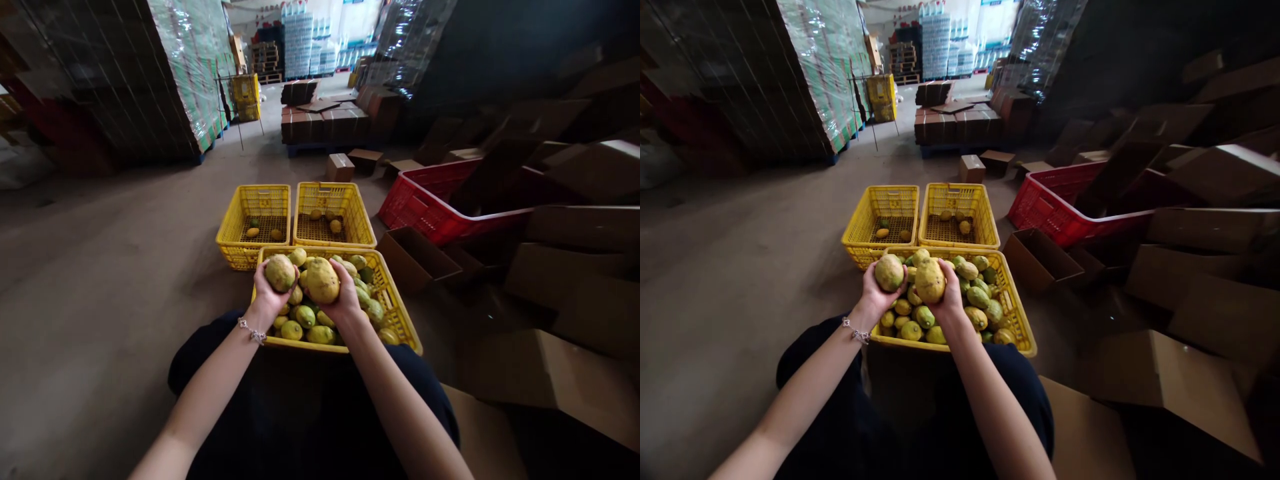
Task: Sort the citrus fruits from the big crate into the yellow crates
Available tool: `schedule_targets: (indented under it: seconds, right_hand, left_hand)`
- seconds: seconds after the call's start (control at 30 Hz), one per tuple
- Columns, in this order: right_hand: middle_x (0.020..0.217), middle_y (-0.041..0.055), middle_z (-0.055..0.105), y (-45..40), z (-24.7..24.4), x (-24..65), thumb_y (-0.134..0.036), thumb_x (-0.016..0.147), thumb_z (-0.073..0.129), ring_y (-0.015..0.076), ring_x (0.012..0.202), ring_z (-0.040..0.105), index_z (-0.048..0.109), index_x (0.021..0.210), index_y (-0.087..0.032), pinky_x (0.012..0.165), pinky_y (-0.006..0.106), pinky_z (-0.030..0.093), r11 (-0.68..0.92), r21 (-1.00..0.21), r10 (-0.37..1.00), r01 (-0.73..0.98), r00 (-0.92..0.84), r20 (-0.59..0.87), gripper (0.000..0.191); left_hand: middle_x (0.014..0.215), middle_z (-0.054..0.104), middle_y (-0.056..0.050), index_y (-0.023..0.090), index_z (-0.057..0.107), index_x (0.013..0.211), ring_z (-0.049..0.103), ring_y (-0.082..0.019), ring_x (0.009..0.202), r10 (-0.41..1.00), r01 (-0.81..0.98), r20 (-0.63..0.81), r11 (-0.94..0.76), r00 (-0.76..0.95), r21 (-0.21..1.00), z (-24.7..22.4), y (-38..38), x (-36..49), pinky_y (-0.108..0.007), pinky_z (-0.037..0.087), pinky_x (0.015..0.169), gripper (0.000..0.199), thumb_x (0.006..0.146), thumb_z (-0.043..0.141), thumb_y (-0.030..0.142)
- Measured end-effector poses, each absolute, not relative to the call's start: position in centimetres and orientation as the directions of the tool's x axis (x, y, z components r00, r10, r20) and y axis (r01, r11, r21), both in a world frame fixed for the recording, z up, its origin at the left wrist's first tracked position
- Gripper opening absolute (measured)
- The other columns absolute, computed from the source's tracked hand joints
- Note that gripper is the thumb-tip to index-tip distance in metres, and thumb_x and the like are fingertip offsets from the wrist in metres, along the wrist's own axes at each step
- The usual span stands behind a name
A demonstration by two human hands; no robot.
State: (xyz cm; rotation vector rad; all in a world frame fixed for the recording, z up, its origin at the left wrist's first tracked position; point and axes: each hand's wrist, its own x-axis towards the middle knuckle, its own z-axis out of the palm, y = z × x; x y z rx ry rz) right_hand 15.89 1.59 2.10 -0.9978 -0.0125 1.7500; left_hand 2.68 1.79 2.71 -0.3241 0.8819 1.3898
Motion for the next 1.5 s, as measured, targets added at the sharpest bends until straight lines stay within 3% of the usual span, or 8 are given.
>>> schedule_targets:
  seconds: [0.2, 0.4, 0.5, 0.77, 0.9, 1.1, 1.37, 1.5]
  right_hand:
    - [0.059, -0.002, 0.068, 1.8, 1.8, 15.8, -0.032, 0.098, 0.053, 0.017, 0.05, 0.063, 0.063, 0.087, -0.023, 0.062, 0.037, 0.065, -0.509, -0.435, 0.73, -0.743, -0.105, -0.676, 0.017]
    - [0.064, 0.0006, 0.071, 1.8, 1.6, 15.6, -0.034, 0.098, 0.05, 0.0223, 0.063, 0.072, 0.064, 0.091, -0.024, 0.066, 0.041, 0.066, -0.524, -0.4, 0.731, -0.752, -0.157, -0.664, 0.019]
    - [0.061, -0.0017, 0.068, 1.6, 1.8, 15.5, -0.032, 0.096, 0.052, 0.0229, 0.068, 0.074, 0.063, 0.089, -0.025, 0.07, 0.04, 0.066, -0.5, -0.408, 0.746, -0.764, -0.14, -0.652, 0.015]
    - [0.066, -0.0009, 0.07, 2.2, -0.3, 16.3, -0.036, 0.089, 0.051, 0.0225, 0.055, 0.066, 0.059, 0.087, -0.029, 0.061, 0.045, 0.065, -0.42, -0.441, 0.765, -0.793, -0.047, -0.643, 0.011]
    - [0.069, 0.0005, 0.07, 2.5, -0.5, 16.3, -0.032, 0.083, 0.053, 0.0236, 0.058, 0.069, 0.058, 0.091, -0.03, 0.06, 0.043, 0.065, -0.413, -0.427, 0.75, -0.805, -0.034, -0.66, 0.01]
    - [0.069, -0.0002, 0.07, 2.2, 0.7, 16.0, -0.031, 0.093, 0.045, 0.0215, 0.06, 0.069, 0.059, 0.094, -0.028, 0.059, 0.039, 0.063, -0.424, -0.416, 0.716, -0.804, -0.016, -0.698, 0.015]
    - [0.065, 0.0002, 0.069, 2.3, 0.6, 15.9, -0.029, 0.09, 0.046, 0.0218, 0.056, 0.067, 0.059, 0.088, -0.026, 0.058, 0.039, 0.063, -0.442, -0.414, 0.744, -0.795, -0.068, -0.664, 0.013]
    - [0.069, 0.0041, 0.072, 2.3, 0.5, 15.9, -0.028, 0.088, 0.045, 0.0229, 0.055, 0.069, 0.062, 0.092, -0.026, 0.058, 0.039, 0.063, -0.479, -0.395, 0.731, -0.784, -0.107, -0.674, 0.019]
  left_hand:
    - [0.089, 0.068, -0.002, 0.024, 0.064, 0.095, 0.07, -0.016, 0.073, 0.764, -0.915, -0.62, 0.104, -0.178, 0.391, 2.9, 1.6, 2.9, -0.03, 0.065, 0.069, 0.012, 0.09, 0.072, 0.032]
    - [0.082, 0.067, -0.008, 0.017, 0.069, 0.099, 0.065, -0.017, 0.065, 0.755, -0.92, -0.655, 0.242, -0.021, 0.309, 2.2, 1.7, 2.6, -0.027, 0.061, 0.057, 0.03, 0.098, 0.057, 0.045]
    - [0.085, 0.07, -0.008, 0.018, 0.071, 0.102, 0.066, -0.017, 0.065, 0.724, -0.914, -0.688, 0.243, -0.052, 0.325, 2.0, 1.9, 2.6, -0.026, 0.059, 0.056, 0.028, 0.099, 0.056, 0.041]
    - [0.086, 0.073, -0.011, 0.015, 0.07, 0.12, 0.071, -0.021, 0.068, 0.712, -0.949, -0.702, 0.197, -0.034, 0.246, 1.4, 2.2, 2.4, -0.03, 0.062, 0.059, 0.034, 0.098, 0.045, 0.023]
    - [0.086, 0.072, -0.01, 0.017, 0.071, 0.116, 0.071, -0.022, 0.071, 0.726, -0.941, -0.687, 0.206, -0.036, 0.268, 1.7, 1.9, 2.3, -0.032, 0.062, 0.061, 0.033, 0.098, 0.048, 0.032]
    - [0.085, 0.07, -0.004, 0.024, 0.068, 0.104, 0.071, -0.02, 0.071, 0.721, -0.923, -0.687, 0.202, -0.087, 0.328, 2.8, 1.5, 2.4, -0.031, 0.062, 0.063, 0.021, 0.097, 0.058, 0.04]
    - [0.079, 0.074, -0.01, 0.014, 0.07, 0.118, 0.071, -0.021, 0.065, 0.711, -0.877, -0.7, 0.375, 0.064, 0.301, 1.1, 2.3, 2.3, -0.03, 0.061, 0.059, 0.034, 0.097, 0.046, 0.025]
    - [0.08, 0.074, -0.012, 0.013, 0.071, 0.115, 0.071, -0.022, 0.064, 0.763, -0.876, -0.638, 0.373, 0.102, 0.305, 1.7, 1.9, 2.1, -0.03, 0.061, 0.055, 0.038, 0.099, 0.044, 0.033]
